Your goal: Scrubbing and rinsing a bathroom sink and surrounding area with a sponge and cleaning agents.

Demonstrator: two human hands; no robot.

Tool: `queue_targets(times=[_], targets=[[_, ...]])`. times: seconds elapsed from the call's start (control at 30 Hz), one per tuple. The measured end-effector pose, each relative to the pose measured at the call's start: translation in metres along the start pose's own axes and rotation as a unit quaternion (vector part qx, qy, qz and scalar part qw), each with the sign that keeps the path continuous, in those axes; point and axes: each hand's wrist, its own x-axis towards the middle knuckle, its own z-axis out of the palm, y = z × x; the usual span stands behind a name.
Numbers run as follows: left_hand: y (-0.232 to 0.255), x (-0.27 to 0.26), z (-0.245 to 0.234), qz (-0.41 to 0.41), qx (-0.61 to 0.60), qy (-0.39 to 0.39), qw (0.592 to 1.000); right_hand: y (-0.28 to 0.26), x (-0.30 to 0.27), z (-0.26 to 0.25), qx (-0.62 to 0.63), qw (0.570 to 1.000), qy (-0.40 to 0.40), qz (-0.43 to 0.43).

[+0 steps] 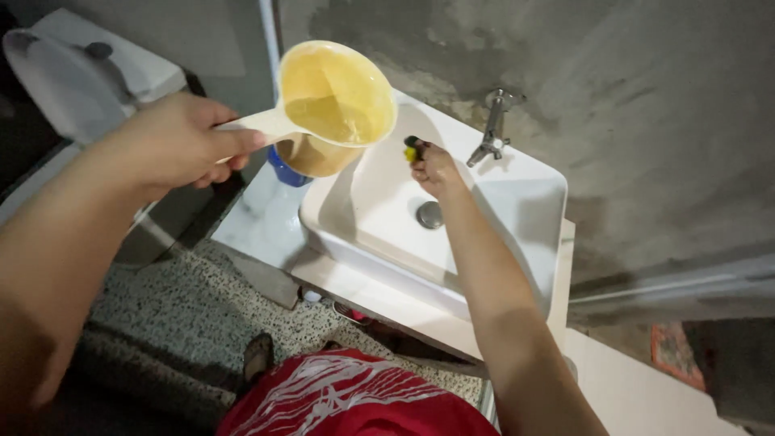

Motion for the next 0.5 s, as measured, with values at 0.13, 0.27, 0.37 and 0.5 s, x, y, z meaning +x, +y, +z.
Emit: queue_targets(times=[0.13,0.27,0.37,0.5], targets=[[-0.018,-0.035,-0.01,-0.031,-0.019,0.064,0.997,-0.013,-0.023,0.028,-0.197,0.975,0.105,0.004],[-0.047,-0.072,-0.028,-0.079,-0.059,0.1,0.99,-0.026,-0.054,0.064,-0.678,0.728,0.085,-0.053],[-0.102,-0.084,-0.046,-0.108,-0.018,0.11,0.988,-0.032,-0.052,0.051,-0.446,0.89,-0.005,-0.093],[-0.176,-0.081,-0.062,-0.067,-0.016,0.101,0.992,-0.04,-0.064,0.061,-0.425,0.9,0.021,-0.094]])
